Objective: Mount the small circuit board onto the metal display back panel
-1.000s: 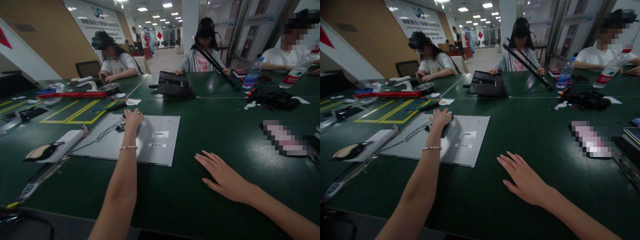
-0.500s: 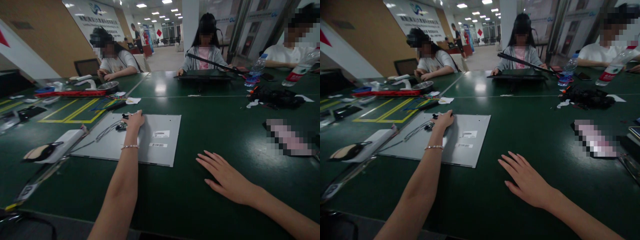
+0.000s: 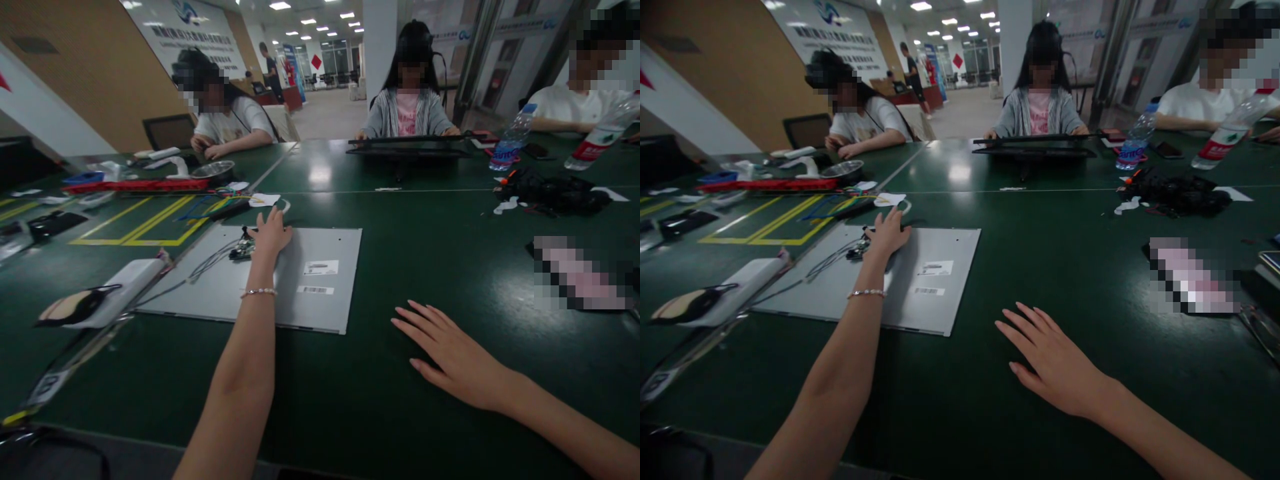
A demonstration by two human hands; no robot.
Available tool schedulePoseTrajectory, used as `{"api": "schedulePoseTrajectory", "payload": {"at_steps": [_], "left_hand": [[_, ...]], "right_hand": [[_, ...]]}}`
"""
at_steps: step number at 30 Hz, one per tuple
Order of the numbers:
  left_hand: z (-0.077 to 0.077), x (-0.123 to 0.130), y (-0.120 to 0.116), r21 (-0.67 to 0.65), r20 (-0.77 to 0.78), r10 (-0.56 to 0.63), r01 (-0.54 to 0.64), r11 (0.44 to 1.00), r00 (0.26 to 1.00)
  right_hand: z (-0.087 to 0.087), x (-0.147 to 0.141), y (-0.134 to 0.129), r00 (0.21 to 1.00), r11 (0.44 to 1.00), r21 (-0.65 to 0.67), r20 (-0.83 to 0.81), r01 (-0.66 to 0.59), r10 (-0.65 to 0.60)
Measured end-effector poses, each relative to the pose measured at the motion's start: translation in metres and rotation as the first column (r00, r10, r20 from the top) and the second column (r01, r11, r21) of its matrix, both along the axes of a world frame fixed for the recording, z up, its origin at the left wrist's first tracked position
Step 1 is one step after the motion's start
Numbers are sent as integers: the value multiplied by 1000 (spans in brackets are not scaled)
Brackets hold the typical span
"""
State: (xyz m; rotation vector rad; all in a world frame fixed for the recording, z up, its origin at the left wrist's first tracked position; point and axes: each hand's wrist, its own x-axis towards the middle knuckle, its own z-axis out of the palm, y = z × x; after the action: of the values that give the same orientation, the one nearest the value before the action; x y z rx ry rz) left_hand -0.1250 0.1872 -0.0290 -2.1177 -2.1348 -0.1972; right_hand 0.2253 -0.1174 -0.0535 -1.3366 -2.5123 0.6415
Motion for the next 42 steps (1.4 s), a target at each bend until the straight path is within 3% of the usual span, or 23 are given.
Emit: {"api": "schedulePoseTrajectory", "payload": {"at_steps": [5,10,15,19,24,27,32,38,42], "left_hand": [[-5,9,5,-47,-36,-145,143,989,989],[-7,13,7,-101,-21,-143,140,985,989],[-6,29,4,13,-21,-202,203,979,979],[-9,56,16,73,2,-256,255,964,967],[-8,83,39,-45,43,-113,115,992,993],[-11,90,39,-99,29,-13,16,995,999],[-18,94,19,-13,-6,35,-35,999,999],[-16,96,-9,25,32,67,-68,997,997],[-17,97,-26,-122,67,83,-75,990,994]], "right_hand": [[2,0,0,1000,1000,-5,-4,0,0],[3,0,0,1000,1000,-12,-1,-2,2],[2,-1,0,1000,1000,9,16,-1,1],[2,-1,1,1000,1000,20,13,-1,1],[7,-2,1,1000,1000,12,1,-3,3],[9,-2,2,1000,1000,2,7,-1,1],[9,-1,1,1000,1000,-2,6,-7,7],[7,-1,-2,1000,1000,5,14,-2,2],[7,-2,-5,1000,1000,16,27,-4,3]]}}
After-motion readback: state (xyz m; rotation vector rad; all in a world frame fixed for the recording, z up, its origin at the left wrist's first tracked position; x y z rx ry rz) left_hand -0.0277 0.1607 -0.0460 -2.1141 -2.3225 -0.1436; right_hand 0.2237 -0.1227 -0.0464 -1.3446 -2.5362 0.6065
